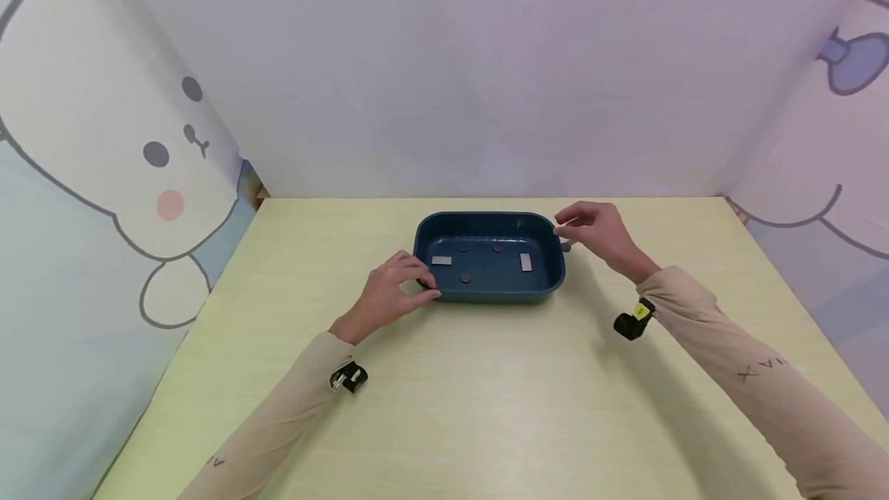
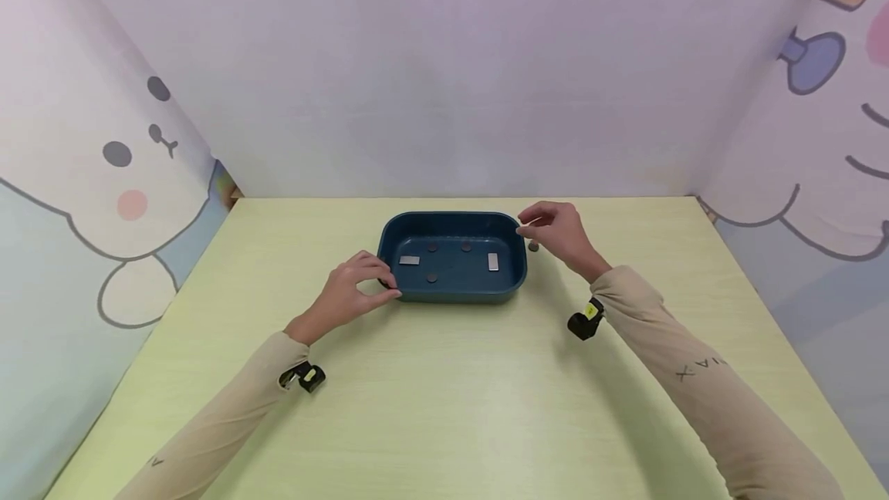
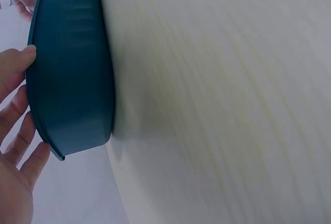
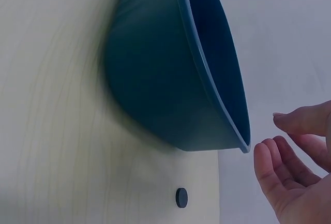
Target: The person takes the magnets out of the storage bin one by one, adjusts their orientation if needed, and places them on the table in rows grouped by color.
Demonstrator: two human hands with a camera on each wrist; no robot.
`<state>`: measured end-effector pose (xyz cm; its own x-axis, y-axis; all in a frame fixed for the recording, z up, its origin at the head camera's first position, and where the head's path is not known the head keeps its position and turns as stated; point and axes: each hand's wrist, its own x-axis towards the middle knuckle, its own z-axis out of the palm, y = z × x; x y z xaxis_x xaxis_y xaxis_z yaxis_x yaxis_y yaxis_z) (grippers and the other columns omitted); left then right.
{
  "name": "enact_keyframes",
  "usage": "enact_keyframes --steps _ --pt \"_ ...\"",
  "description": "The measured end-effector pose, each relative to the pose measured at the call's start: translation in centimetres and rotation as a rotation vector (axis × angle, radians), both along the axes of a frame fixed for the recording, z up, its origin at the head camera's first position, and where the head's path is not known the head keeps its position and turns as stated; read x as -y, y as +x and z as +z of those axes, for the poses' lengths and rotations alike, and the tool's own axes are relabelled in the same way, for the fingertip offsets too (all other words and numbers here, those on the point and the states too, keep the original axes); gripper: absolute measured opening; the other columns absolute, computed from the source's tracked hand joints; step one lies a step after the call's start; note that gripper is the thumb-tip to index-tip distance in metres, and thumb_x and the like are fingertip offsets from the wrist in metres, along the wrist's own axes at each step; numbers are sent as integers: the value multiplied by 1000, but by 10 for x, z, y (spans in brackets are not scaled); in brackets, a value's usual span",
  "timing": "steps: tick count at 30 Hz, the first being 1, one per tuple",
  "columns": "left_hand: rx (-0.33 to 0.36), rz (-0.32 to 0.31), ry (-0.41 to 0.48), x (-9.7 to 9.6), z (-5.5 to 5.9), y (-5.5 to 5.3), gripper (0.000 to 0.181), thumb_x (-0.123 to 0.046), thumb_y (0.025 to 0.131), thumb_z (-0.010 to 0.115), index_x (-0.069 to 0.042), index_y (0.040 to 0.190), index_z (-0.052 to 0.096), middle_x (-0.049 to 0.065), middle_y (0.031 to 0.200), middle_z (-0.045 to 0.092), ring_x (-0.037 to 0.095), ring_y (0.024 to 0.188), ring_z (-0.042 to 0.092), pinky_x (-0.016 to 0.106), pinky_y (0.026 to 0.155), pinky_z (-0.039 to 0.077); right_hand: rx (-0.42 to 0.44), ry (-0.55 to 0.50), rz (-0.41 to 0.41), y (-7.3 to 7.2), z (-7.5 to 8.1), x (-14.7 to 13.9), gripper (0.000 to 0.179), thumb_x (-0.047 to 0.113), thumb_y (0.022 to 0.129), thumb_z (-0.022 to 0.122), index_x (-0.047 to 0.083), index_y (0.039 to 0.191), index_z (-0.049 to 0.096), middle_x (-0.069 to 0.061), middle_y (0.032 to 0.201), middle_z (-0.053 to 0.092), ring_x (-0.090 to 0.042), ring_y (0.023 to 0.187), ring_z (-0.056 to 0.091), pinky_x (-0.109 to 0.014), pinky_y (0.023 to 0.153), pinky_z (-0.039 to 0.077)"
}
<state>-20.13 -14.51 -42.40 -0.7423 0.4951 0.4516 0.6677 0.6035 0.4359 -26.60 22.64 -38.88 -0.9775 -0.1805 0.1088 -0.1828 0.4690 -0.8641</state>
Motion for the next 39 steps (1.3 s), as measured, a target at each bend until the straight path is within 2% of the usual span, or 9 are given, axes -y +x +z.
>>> enact_keyframes --steps 5,12,18,25,30,39 --pt "-10 11 9 0 0 2 9 -28 78 79 -22 79 71 -8 89 65 9 89 51 28 68 48 9 3 29 -1 4 7 29 13 86 71 -5 107 65 -18 100 65 -34 83 64 -26 64 52" --pt "-16 3 20 -1 1 6 10 -27 77 79 -21 79 72 -7 90 66 11 89 52 30 69 48 7 -1 31 0 1 16 30 12 84 73 -5 107 65 -15 99 65 -17 78 64 -37 69 54" --pt "-3 6 13 -1 1 9 9 -28 78 79 -22 79 71 -7 90 65 10 90 52 30 69 49 8 -3 59 0 0 24 30 13 84 72 -5 107 64 -18 100 65 -22 78 64 -32 66 54" --pt "14 4 18 -2 5 8 10 -28 78 78 -21 79 72 -7 90 65 10 90 51 30 71 49 5 -2 96 -5 1 29 28 8 85 70 -7 108 64 -21 103 64 -14 78 62 -41 72 54" --pt "14 3 13 -3 4 8 10 -27 78 78 -21 79 72 -6 89 65 10 90 51 30 71 49 26 -5 95 -6 -1 35 28 7 85 70 -8 108 64 -21 104 64 -12 76 62 -45 74 53" --pt "15 3 18 -4 3 8 10 -27 78 79 -20 79 72 -7 89 66 9 89 51 29 72 48 27 22 108 -11 -6 49 24 6 85 70 -6 104 65 -21 101 66 -32 83 64 -46 75 52"
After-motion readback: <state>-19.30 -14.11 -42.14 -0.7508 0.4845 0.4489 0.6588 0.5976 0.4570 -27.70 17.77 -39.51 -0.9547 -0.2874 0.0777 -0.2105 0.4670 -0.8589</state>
